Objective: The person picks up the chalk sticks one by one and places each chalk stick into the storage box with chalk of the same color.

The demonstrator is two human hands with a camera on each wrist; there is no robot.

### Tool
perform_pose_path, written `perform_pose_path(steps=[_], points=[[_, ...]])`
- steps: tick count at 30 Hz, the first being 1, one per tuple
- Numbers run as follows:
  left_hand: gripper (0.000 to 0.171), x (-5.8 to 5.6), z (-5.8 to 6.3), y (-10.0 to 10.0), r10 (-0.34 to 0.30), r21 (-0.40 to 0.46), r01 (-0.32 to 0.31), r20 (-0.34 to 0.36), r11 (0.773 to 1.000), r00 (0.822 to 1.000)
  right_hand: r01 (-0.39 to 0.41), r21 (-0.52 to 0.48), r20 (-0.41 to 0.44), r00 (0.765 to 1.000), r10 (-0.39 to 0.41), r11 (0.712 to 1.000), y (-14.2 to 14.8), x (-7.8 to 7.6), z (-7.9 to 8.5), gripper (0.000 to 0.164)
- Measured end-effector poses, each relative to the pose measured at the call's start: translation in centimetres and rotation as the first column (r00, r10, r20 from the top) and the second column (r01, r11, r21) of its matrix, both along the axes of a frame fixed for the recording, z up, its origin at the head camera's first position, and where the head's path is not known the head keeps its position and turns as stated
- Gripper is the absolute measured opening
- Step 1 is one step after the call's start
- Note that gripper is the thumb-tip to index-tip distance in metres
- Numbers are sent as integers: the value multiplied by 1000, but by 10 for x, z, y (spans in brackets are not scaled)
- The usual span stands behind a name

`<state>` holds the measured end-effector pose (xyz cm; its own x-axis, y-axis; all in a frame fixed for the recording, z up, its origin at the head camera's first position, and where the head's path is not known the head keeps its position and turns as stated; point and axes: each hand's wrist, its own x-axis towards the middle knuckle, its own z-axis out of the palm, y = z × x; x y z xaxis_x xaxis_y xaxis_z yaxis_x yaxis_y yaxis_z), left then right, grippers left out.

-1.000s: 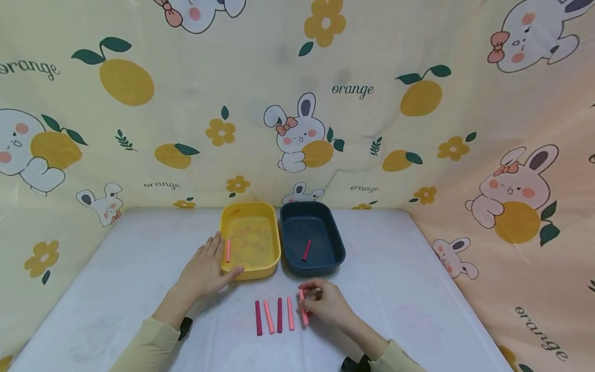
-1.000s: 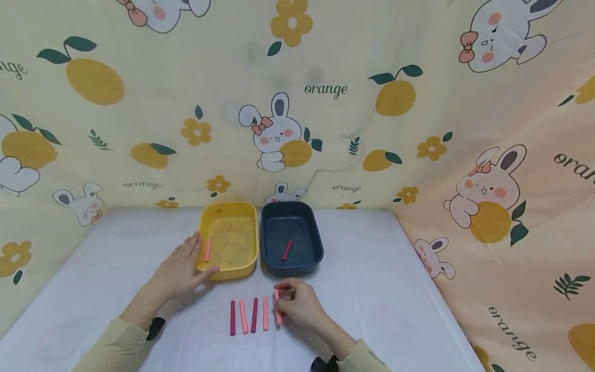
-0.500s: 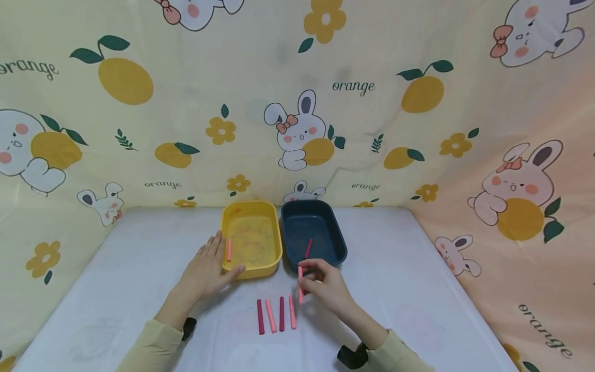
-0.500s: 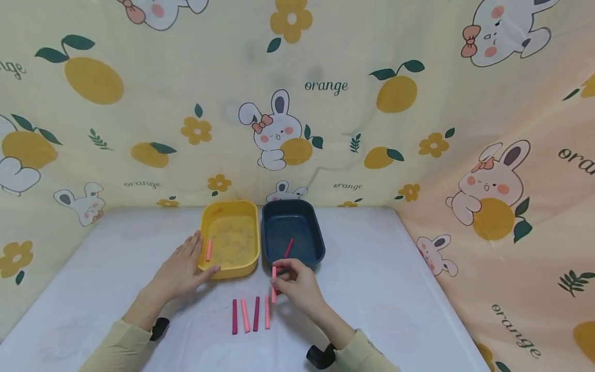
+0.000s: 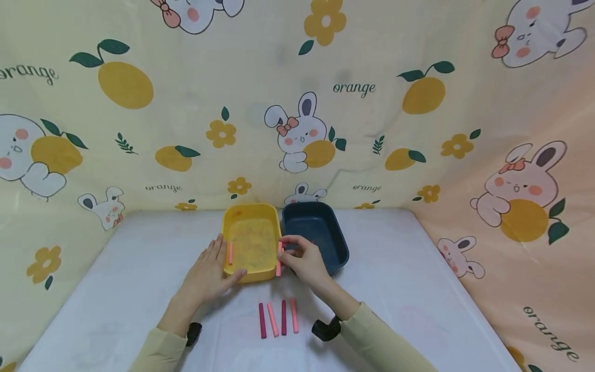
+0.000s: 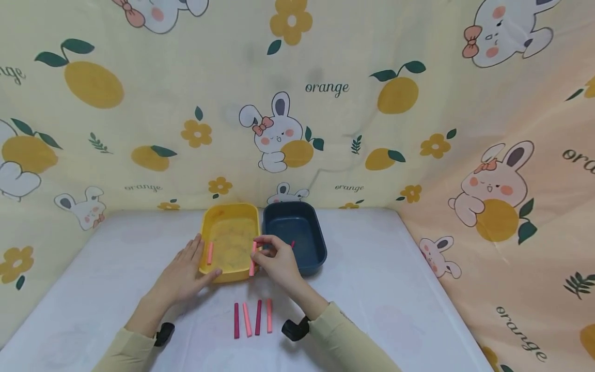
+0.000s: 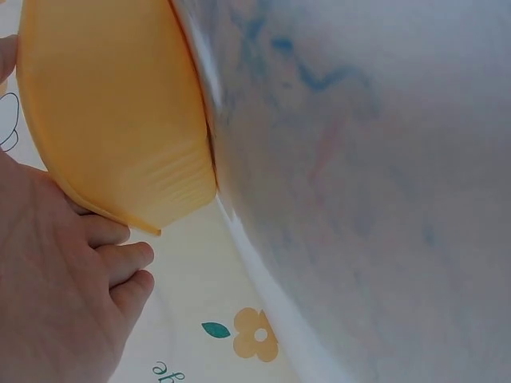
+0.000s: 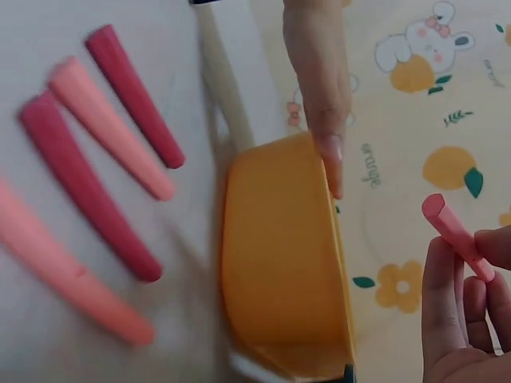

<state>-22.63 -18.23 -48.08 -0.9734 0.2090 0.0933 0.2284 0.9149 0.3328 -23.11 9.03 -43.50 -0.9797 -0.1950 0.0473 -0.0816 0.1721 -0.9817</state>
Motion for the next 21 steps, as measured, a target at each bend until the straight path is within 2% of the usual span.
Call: perform_pose_path(steps=[8,17,21], points=[[108,0,3,0,6,-2,-6,12,1000,1000,-64,-96,-14,998,63,993,-29,-27,-3,38],[107,1,2,-2,-18,-3,18,-14,1000,1000,-47,-117,39,998,52,992,-56,-53,-14,36],[105,1,1,-3,-22,-1,22,-15,1000,1000,-51,-85,74,996,57,995,-69,-63,-18,36]])
